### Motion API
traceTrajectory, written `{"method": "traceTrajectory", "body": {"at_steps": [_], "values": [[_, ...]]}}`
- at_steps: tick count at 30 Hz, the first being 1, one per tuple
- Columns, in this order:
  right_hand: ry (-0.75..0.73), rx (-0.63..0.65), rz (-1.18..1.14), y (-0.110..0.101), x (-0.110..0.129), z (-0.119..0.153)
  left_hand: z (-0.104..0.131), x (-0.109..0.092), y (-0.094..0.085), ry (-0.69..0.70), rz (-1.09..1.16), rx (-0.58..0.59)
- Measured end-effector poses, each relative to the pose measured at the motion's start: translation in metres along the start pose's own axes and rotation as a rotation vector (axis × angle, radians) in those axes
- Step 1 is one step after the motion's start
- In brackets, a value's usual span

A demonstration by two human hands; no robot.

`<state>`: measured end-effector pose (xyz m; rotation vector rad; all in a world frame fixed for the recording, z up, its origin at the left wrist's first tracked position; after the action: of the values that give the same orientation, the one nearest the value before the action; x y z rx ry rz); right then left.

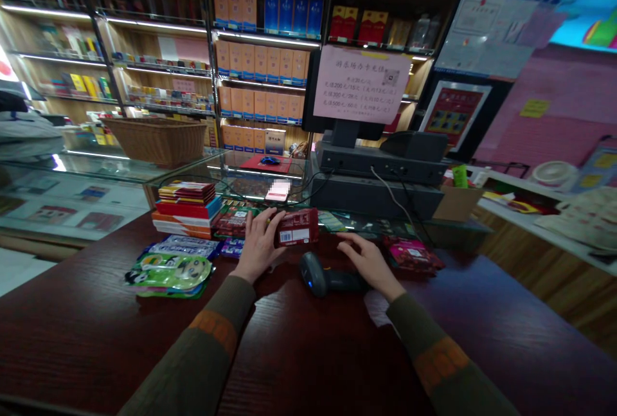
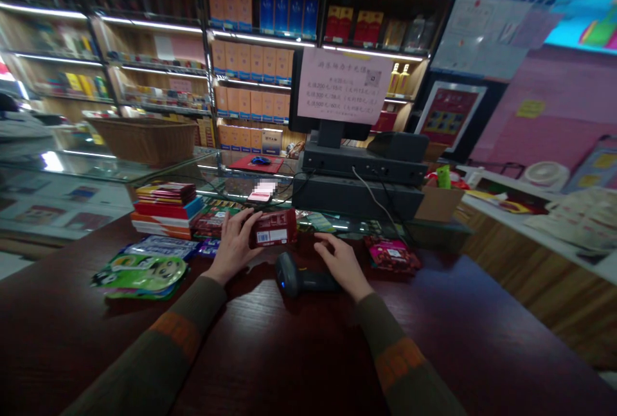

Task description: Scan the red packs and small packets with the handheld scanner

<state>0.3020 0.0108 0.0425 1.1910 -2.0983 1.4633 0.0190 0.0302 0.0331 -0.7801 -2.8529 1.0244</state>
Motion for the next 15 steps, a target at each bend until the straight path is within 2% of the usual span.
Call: {"method": "traceTrajectory", "body": {"at_steps": [6, 11, 15], "values": [[0.090, -0.064, -0.165, 0.007, -0.002, -0.035, 0.000, -0.003, -0.001, 0.012, -0.004, 0.013], [0.145, -0.107, -0.266, 0.016, 0.009, -0.055, -0.001, -0.007, -0.001, 0.037, 0.000, 0.012], [0.127, -0.049, -0.440, 0.029, 0.019, -0.061, -0.001, -0.008, 0.000, 0.051, 0.010, 0.012]]}}
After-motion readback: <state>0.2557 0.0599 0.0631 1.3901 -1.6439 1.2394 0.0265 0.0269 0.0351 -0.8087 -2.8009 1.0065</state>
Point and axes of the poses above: each hand's wrist, its own z-axis away from the middle knuckle, its own y-axis out of the palm, x = y × z, the point moved 4 cm from there along -z, towards the middle knuckle, and after that the axes turned 5 degrees about -y, right-handed, at the moved point
